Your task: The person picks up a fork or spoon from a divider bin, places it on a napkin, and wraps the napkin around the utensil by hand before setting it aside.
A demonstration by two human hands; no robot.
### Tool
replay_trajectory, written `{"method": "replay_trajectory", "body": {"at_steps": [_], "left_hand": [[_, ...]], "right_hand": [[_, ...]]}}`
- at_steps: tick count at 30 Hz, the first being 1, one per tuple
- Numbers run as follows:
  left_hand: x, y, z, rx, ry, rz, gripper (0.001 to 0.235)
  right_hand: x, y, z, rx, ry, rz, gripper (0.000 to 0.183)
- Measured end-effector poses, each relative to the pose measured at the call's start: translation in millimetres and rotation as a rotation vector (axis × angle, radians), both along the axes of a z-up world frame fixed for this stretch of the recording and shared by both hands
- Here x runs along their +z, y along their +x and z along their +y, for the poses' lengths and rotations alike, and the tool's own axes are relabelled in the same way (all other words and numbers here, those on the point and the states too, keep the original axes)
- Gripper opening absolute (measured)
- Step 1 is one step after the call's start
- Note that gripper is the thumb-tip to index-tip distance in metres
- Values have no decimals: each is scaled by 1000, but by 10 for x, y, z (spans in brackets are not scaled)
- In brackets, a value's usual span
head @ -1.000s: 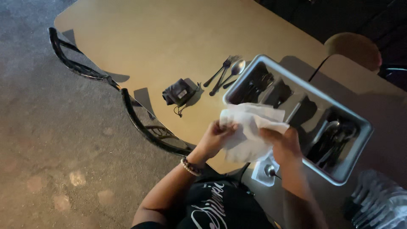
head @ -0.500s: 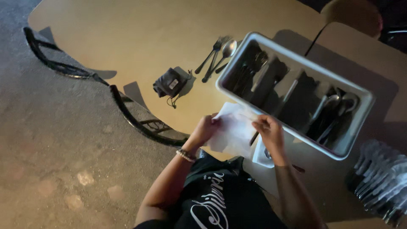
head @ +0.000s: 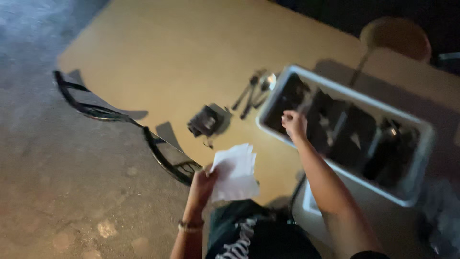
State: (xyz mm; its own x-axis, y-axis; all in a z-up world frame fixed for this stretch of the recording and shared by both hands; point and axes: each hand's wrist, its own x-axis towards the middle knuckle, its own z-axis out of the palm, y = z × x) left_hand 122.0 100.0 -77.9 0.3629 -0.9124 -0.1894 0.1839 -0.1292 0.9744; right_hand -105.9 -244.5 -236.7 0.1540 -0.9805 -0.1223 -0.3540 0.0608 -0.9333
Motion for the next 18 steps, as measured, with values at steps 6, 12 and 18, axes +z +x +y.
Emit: {"method": "replay_trajectory", "body": {"at_steps": [6, 12, 18], "left_hand": [[46, 319, 313, 210, 159, -134, 23], [82, 485, 436, 305, 159, -181, 26], [197, 500, 304, 262, 36, -112, 22]], "right_hand": [[157, 560, -471, -250, 27, 644, 26], [290, 735, -553, -383, 132, 798, 23], [355, 541, -599, -390, 91, 796, 21]]}}
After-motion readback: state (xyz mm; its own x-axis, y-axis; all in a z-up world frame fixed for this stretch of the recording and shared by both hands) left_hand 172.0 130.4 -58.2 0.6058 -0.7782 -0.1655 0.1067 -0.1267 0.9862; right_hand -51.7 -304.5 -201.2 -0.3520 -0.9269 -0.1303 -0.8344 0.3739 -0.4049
